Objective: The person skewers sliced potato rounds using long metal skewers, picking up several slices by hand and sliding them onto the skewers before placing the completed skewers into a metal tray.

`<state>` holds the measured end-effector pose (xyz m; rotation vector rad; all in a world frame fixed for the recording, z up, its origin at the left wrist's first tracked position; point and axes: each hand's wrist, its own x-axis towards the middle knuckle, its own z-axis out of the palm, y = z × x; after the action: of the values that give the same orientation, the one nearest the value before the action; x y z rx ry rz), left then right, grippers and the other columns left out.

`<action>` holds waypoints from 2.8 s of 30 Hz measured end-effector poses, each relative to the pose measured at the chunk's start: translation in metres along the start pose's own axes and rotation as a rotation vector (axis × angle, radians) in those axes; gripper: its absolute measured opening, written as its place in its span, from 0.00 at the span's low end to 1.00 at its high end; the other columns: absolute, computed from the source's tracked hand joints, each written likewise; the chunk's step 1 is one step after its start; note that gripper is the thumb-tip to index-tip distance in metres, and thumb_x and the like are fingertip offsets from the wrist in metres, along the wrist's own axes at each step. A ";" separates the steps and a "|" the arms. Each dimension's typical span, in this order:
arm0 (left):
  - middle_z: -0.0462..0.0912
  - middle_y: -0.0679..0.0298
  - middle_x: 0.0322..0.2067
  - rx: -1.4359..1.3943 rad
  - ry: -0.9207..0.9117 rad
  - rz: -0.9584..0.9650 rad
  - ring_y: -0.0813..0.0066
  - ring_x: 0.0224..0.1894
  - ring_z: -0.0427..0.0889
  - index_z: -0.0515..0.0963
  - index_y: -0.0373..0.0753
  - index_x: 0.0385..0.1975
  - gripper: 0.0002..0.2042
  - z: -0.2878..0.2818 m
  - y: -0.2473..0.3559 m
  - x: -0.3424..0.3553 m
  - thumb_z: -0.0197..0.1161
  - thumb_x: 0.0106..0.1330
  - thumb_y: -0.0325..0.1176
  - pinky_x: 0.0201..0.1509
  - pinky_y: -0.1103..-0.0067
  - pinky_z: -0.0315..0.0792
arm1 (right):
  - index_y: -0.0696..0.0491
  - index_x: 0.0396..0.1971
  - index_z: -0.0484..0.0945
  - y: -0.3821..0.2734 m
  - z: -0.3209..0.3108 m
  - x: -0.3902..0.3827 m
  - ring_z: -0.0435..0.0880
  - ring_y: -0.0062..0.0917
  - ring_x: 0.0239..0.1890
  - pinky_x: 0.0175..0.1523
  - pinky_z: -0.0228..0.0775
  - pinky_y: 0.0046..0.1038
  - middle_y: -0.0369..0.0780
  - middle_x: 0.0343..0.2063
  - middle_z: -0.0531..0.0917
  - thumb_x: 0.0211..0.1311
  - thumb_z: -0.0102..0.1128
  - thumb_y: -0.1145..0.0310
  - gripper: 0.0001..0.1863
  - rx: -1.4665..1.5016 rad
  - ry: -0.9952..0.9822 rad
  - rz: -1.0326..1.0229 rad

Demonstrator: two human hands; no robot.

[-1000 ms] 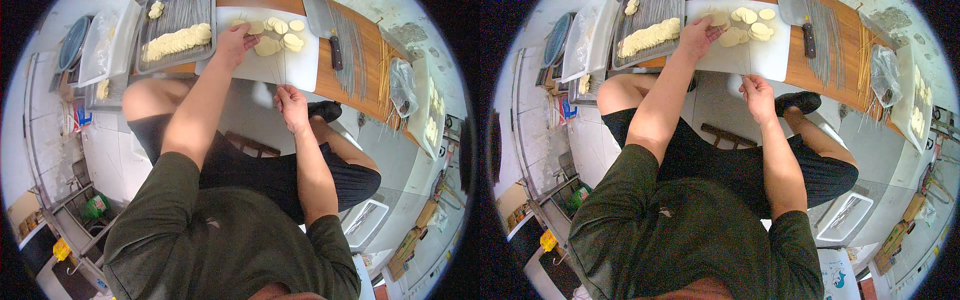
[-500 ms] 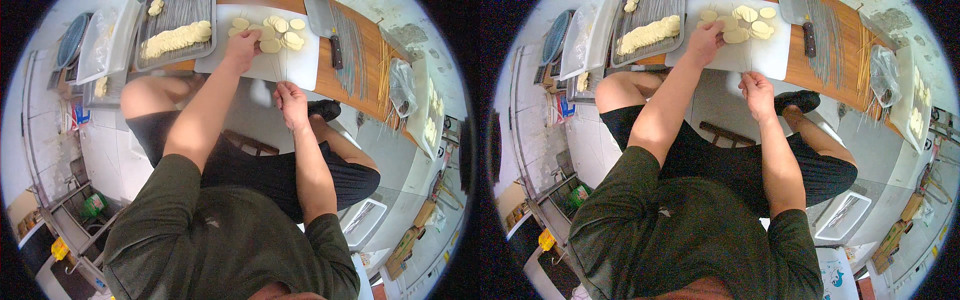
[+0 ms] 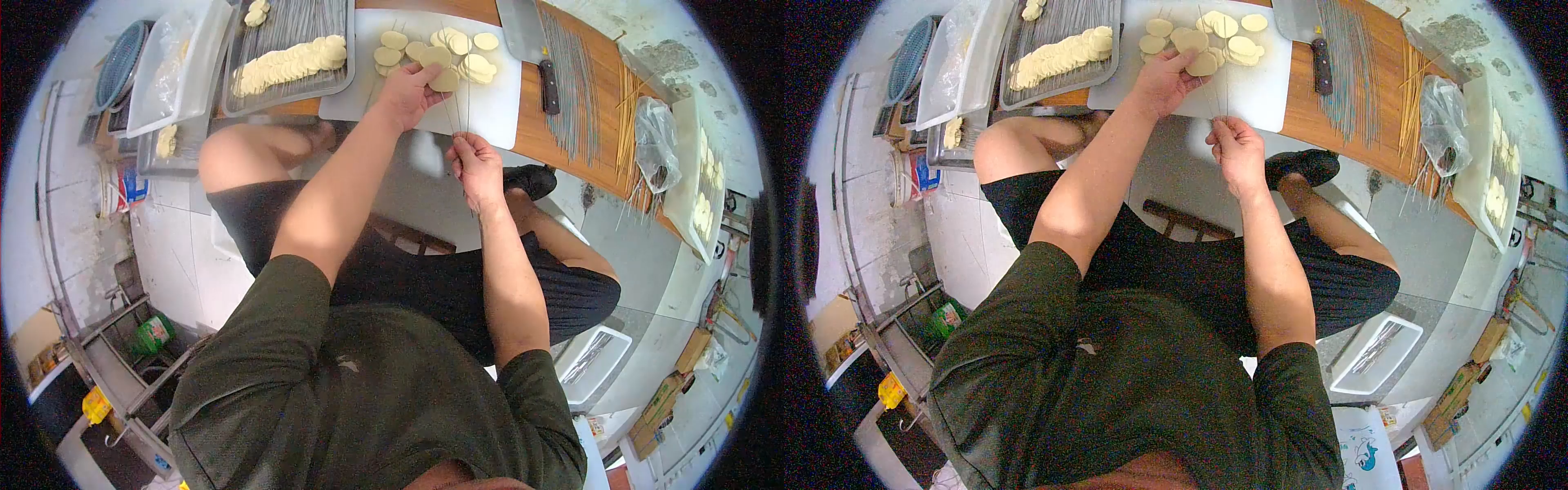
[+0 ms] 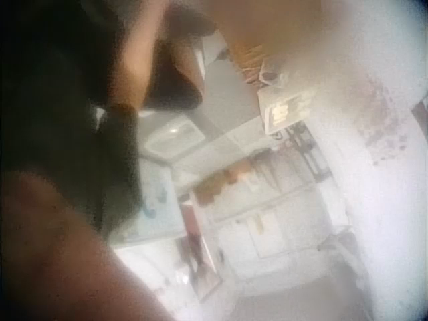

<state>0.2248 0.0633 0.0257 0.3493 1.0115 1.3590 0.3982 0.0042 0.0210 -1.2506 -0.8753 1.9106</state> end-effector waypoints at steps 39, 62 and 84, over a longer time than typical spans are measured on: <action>0.79 0.57 0.40 -0.069 0.172 0.245 0.63 0.41 0.81 0.71 0.32 0.45 0.11 -0.036 0.067 0.026 0.57 0.63 0.23 0.41 0.71 0.79 | 0.59 0.41 0.81 0.034 -0.014 0.007 0.65 0.10 0.21 0.27 0.57 0.14 0.28 0.22 0.76 0.59 0.61 0.72 0.11 -0.229 0.049 -0.115; 0.78 0.59 0.40 0.034 0.138 0.276 0.67 0.42 0.80 0.71 0.31 0.44 0.15 -0.028 0.059 0.027 0.62 0.58 0.21 0.44 0.73 0.79 | 0.59 0.39 0.81 0.031 -0.011 0.006 0.66 0.11 0.20 0.24 0.57 0.15 0.29 0.21 0.75 0.59 0.59 0.72 0.11 -0.220 0.043 -0.115; 0.79 0.59 0.41 0.007 0.094 0.258 0.67 0.42 0.81 0.72 0.32 0.44 0.13 -0.017 0.043 0.017 0.62 0.60 0.25 0.45 0.73 0.79 | 0.62 0.40 0.81 0.027 -0.009 0.005 0.74 0.14 0.32 0.41 0.66 0.17 0.33 0.29 0.81 0.60 0.59 0.69 0.13 -0.221 0.054 -0.082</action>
<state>0.1823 0.0831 0.0409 0.4362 1.0759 1.6166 0.4004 -0.0051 -0.0067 -1.3652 -1.1158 1.7442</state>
